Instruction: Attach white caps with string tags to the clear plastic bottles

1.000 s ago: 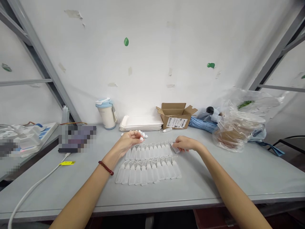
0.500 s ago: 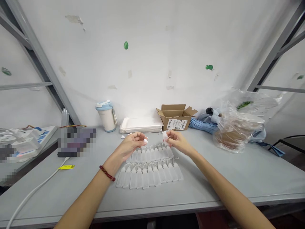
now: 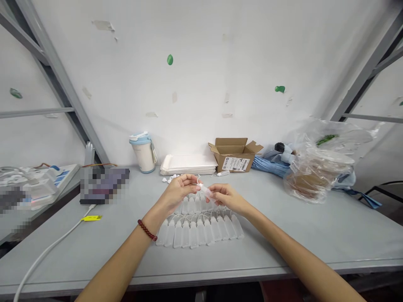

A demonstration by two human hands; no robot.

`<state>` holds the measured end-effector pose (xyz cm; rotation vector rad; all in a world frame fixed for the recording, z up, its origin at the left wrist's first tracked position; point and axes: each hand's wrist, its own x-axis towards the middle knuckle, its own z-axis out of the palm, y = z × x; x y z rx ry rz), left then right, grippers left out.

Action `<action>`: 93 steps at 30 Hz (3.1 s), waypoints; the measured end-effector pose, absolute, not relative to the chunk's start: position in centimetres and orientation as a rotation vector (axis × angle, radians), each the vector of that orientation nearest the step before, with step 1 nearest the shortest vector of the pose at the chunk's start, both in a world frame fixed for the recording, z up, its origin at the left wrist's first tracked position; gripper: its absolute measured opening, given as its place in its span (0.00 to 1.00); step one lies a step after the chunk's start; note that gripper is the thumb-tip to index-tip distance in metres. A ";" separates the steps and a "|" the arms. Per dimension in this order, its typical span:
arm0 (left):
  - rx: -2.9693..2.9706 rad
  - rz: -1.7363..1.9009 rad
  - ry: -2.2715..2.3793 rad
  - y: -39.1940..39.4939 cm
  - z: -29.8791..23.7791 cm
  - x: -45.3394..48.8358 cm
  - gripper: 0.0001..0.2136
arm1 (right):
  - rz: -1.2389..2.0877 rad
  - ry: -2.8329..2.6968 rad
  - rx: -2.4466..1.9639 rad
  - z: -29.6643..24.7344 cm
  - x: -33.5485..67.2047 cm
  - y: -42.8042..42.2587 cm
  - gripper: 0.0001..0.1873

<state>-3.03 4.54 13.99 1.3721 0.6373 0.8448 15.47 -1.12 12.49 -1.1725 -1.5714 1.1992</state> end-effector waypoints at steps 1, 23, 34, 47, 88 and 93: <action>1.402 0.848 0.639 4.6 13.9 -3.1 0.13 | 1.197 -1.573 -1.174 12.4 15.5 -1.1 0.10; 1.508 0.934 0.625 4.7 12.9 -2.3 0.18 | 1.353 -1.344 -1.056 11.8 15.4 -0.8 0.17; 1.662 0.792 0.729 4.9 12.7 -2.5 0.14 | 1.325 -1.357 -1.052 11.9 15.4 -0.9 0.18; 1.858 0.765 0.621 4.9 13.0 -3.0 0.10 | 1.347 -1.349 -0.998 11.6 15.7 -0.8 0.17; 1.845 0.773 0.660 4.2 13.2 -2.6 0.10 | 1.384 -1.354 -1.033 11.6 15.5 -1.0 0.17; 1.864 0.842 0.743 4.4 13.2 -2.6 0.10 | 1.331 -1.386 -1.065 12.0 15.4 -1.1 0.17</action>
